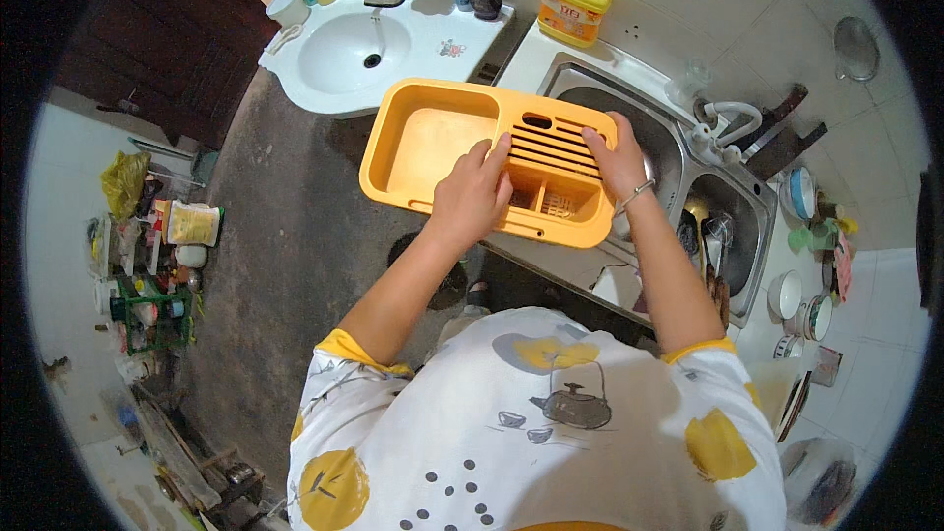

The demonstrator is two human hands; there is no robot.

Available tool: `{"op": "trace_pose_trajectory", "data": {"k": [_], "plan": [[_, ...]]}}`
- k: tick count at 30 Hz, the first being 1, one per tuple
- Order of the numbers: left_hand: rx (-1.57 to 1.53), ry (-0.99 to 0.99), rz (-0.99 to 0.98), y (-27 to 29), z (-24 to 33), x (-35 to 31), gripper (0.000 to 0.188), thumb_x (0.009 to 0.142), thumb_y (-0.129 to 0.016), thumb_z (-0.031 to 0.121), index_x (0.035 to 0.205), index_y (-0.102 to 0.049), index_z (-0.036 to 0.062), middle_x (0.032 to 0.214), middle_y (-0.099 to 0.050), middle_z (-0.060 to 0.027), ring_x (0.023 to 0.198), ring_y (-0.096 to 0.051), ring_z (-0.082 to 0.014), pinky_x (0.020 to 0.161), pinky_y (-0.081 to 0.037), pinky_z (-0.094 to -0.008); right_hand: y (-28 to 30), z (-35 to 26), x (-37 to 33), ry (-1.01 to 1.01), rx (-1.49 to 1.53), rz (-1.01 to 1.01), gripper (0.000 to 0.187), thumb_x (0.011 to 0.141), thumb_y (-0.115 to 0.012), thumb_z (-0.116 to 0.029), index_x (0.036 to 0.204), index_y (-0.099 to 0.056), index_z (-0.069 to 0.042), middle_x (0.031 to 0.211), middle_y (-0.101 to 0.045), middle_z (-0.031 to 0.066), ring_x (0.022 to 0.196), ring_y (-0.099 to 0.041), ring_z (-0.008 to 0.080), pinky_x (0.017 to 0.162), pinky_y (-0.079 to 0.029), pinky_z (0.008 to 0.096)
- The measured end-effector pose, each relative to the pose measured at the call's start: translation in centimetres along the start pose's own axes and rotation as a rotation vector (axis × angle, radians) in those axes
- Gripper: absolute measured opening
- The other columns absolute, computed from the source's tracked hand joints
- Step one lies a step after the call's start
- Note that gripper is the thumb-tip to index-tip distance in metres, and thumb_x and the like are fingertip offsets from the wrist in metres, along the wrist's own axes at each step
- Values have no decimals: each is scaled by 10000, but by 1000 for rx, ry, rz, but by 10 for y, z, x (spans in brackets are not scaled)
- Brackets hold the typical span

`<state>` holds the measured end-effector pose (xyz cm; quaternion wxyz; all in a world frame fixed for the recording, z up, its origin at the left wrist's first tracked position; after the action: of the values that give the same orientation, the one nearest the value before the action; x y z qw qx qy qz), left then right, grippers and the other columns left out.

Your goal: The person wipes the kitchen sink area and countertop with a purple cloth. They then disassemble a yellow dish rack, wipe its components, and reassemble it over the sink. Finally, they place a wooden knife block into the rack.

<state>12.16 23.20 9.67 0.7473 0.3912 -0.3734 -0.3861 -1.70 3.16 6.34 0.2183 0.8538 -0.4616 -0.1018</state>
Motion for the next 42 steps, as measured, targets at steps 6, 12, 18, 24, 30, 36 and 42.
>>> {"op": "trace_pose_trajectory", "data": {"k": [6, 12, 18, 24, 30, 36, 42], "plan": [[-120, 20, -3, 3, -4, -4, 474, 864, -555, 212, 1322, -478, 117, 1063, -603, -132, 936, -605, -302, 747, -517, -407, 14, 0, -11, 96, -123, 21, 699, 793, -718, -359, 1304, -413, 8, 1264, -503, 229, 1170, -501, 324, 992, -403, 375], [-136, 45, 15, 4, -4, -4, 466, 889, -550, 272, 1325, -486, 122, 1030, -622, -130, 886, -620, -306, 755, -507, -404, 26, -64, -50, 402, -947, -161, 796, 666, -803, -361, 1287, -428, -34, 1423, -352, 183, 1336, -296, 357, 1092, -263, 455], [-206, 75, 18, 4, -5, -4, 480, 897, -544, 292, 1337, -475, 114, 1002, -625, -136, 909, -613, -313, 764, -500, -408, 27, -60, -42, 474, -867, -205, 832, 558, -853, -281, 1229, -442, -11, 1379, -391, 211, 1279, -363, 369, 1043, -332, 426], [-141, 93, -59, 5, -6, -3, 501, 898, -540, 294, 1353, -453, 104, 1029, -616, -138, 936, -604, -308, 782, -497, -410, 22, -68, -34, 534, -859, -289, 972, 545, -857, -216, 1328, -332, 17, 1388, -367, 209, 1265, -382, 367, 1064, -344, 394], [-145, 77, -50, 5, -6, -3, 500, 898, -539, 288, 1350, -452, 95, 1020, -612, -140, 932, -601, -308, 780, -498, -410, 10, -73, -23, 517, -945, -372, 888, 575, -832, -182, 1297, -360, 31, 1248, -473, 206, 1165, -478, 348, 978, -435, 370], [-179, 68, -22, 0, -8, -3, 482, 897, -539, 284, 1330, -475, 82, 996, -613, -148, 918, -602, -314, 772, -499, -412, 19, -77, -12, 561, -877, -433, 807, 589, -802, -176, 1264, -419, 44, 1162, -534, 188, 1100, -515, 350, 951, -459, 371], [-142, 69, -38, 2, -6, -2, 467, 894, -540, 269, 1317, -484, 78, 1011, -605, -151, 909, -604, -318, 775, -500, -415, 19, -78, -18, 506, -972, -442, 902, 580, -830, -259, 1326, -396, 6, 1270, -480, 196, 1160, -483, 343, 979, -408, 396]]}}
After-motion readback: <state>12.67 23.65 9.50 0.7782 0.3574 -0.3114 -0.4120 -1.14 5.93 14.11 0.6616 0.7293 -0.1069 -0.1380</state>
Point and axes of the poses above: each hand's wrist, its own x-axis towards the middle knuckle, its own y-axis out of the back of the hand, z = x × y, the point moved 1 cm from there along x, towards the middle knuckle
